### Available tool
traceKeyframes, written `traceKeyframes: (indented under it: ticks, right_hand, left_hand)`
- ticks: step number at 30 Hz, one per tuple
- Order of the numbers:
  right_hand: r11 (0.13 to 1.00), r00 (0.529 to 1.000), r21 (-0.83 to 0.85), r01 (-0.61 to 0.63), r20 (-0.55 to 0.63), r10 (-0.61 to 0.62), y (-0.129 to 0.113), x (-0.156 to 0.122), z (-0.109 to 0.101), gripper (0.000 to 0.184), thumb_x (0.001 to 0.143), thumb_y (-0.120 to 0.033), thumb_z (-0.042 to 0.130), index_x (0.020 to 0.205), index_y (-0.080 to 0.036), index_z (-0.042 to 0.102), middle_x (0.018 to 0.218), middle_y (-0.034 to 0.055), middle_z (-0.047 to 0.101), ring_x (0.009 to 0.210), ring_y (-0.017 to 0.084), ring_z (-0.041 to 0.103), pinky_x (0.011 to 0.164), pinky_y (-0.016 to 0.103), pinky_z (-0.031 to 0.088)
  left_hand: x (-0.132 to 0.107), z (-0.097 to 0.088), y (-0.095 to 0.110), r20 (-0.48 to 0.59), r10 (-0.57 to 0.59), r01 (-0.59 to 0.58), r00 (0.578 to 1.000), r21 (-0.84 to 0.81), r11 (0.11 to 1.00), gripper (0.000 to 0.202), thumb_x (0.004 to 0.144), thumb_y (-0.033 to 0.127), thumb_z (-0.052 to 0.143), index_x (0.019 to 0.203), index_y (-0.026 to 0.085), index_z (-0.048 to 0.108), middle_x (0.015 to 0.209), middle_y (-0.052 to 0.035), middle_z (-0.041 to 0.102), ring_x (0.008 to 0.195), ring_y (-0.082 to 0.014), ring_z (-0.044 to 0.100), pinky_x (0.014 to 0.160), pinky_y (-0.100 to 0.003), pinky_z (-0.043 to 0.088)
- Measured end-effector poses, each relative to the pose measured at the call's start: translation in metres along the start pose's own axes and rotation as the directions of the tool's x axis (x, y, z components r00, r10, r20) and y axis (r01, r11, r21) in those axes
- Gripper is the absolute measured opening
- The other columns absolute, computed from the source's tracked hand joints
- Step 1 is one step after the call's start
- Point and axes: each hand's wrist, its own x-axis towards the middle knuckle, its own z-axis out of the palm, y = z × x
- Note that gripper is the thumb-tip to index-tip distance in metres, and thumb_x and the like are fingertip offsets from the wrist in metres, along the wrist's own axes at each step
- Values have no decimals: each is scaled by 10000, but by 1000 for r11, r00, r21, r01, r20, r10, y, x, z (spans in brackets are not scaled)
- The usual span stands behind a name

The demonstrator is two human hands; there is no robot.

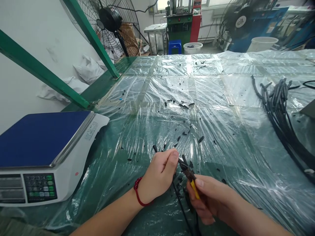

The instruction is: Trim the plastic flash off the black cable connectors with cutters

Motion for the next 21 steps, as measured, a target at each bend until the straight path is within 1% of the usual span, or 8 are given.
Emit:
traceKeyframes:
  ticks: [3,5,7,9,12,15,18,21]
  right_hand:
    - [975,991,-219,22,-126,-51,2,-2,-3,464,893,-664,600,856,-204,553,678,-36,437,567,111,383,515,233,283]
    - [895,940,-446,-21,-314,-135,3,-7,-3,454,924,-658,566,1050,-225,622,920,38,606,839,202,561,695,293,437]
    - [787,885,-610,-93,-413,-216,2,-13,0,530,936,-667,535,1267,-258,594,1262,92,608,1197,297,522,960,385,435]
    - [699,879,-708,-102,-392,-270,0,-15,2,550,944,-678,498,1286,-258,594,1336,110,590,1286,338,477,1036,425,399]
    - [687,911,-725,-39,-309,-274,-5,-12,5,493,967,-663,454,1048,-223,661,1003,91,670,989,290,618,843,378,481]
    - [828,962,-560,29,-209,-175,-9,-5,7,496,990,-630,432,963,-187,652,717,9,590,623,176,587,600,295,456]
    - [906,981,-423,24,-162,-102,-10,-1,6,512,1002,-621,413,956,-169,647,635,-24,562,503,131,567,513,249,417]
    - [898,984,-440,-25,-170,-55,-7,3,3,555,993,-658,403,776,-181,585,552,-38,513,441,118,538,448,223,397]
  left_hand:
    - [0,0,0,0,-34,34,999,27,999,495,1074,514,308,688,204,325,586,56,304,520,-106,328,537,-280,264]
    - [0,1,0,9,-59,59,998,26,998,497,1073,520,307,693,202,341,585,53,328,526,-108,347,543,-279,275]
    - [0,1,0,18,-77,77,997,3,997,495,1074,518,315,697,200,359,585,52,357,526,-106,357,549,-276,289]
    - [0,1,0,27,-85,85,996,-20,996,494,1074,515,320,698,199,369,585,51,375,525,-104,363,553,-274,301]
    - [1,0,-1,41,-89,89,995,-8,996,492,1073,520,317,701,202,369,573,54,369,515,-107,348,545,-279,289]
    - [3,-2,-1,43,-97,95,994,44,995,500,1070,523,316,690,203,367,563,50,378,509,-111,339,539,-289,272]
    - [4,-4,0,56,-92,87,994,89,992,519,1072,517,305,663,203,369,553,45,380,504,-114,328,539,-298,261]
    - [5,-5,2,75,-74,65,994,119,991,519,1077,497,291,656,204,375,548,44,372,503,-118,313,540,-305,250]
